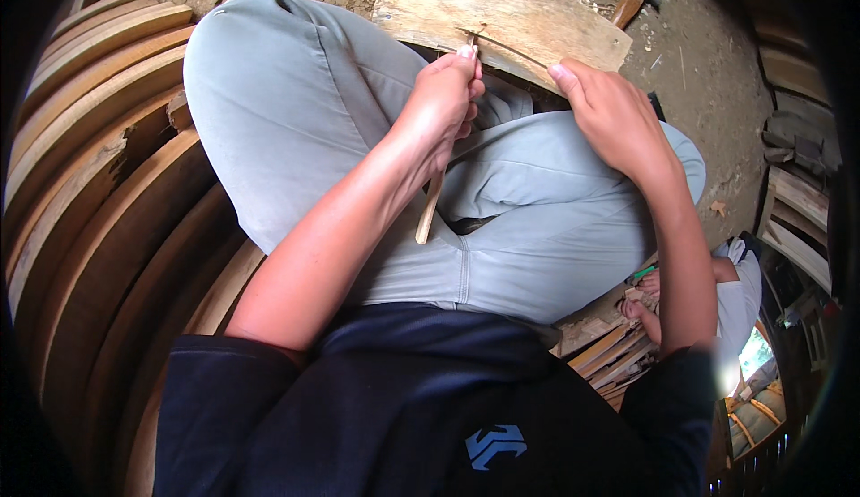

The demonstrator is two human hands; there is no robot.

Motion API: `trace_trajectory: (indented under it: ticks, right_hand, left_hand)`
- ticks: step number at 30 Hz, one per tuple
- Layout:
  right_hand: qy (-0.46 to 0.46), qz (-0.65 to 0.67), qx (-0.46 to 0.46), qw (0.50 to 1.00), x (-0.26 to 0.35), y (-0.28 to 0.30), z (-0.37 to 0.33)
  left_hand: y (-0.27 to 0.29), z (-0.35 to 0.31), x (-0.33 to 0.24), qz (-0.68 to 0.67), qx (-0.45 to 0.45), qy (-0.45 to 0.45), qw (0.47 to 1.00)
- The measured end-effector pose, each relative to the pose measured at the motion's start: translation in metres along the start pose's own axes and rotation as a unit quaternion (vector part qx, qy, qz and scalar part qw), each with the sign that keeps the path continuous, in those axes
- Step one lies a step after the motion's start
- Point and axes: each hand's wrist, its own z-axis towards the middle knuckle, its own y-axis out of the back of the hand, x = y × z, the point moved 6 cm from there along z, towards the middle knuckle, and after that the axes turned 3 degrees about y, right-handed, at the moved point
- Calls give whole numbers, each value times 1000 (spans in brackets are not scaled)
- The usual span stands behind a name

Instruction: The person sits on the ground and assembles small wooden pieces using a hammer and a knife. They repeatedly insert nails into the wood and strike them with the hammer, then use the knife to trim or adjust the pieces.

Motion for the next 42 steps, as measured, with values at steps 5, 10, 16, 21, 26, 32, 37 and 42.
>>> trace_trajectory:
  ticks: [5, 10, 16, 21, 26, 32, 37, 42]
  right_hand:
    - [-19, 6, 39, 999, 9, -5, 6]
    - [-18, -10, -21, 1000, 19, -19, 9]
    - [-49, -16, -52, 997, 17, -24, -4]
    - [-79, 14, -86, 993, 2, -12, -24]
    - [-65, 81, -154, 983, -16, 8, -17]
    - [59, -59, -276, 958, -1, 12, 7]
    - [66, -70, -327, 940, 6, 13, 1]
    - [134, 245, -254, 926, 13, 21, 1]
  left_hand:
    - [1, -1, -1, -8, 2, 4, 1000]
    - [-1, -3, 0, -3, -10, -8, 1000]
    - [-2, 1, 4, -17, 12, -26, 999]
    - [-2, 2, 5, -68, 37, -1, 997]
    - [-3, -3, 3, -76, 50, 0, 996]
    - [-14, -12, -8, -47, 117, -31, 992]
    - [-21, -19, -13, 13, 142, -79, 987]
    - [-31, -23, -14, 37, 191, -77, 978]
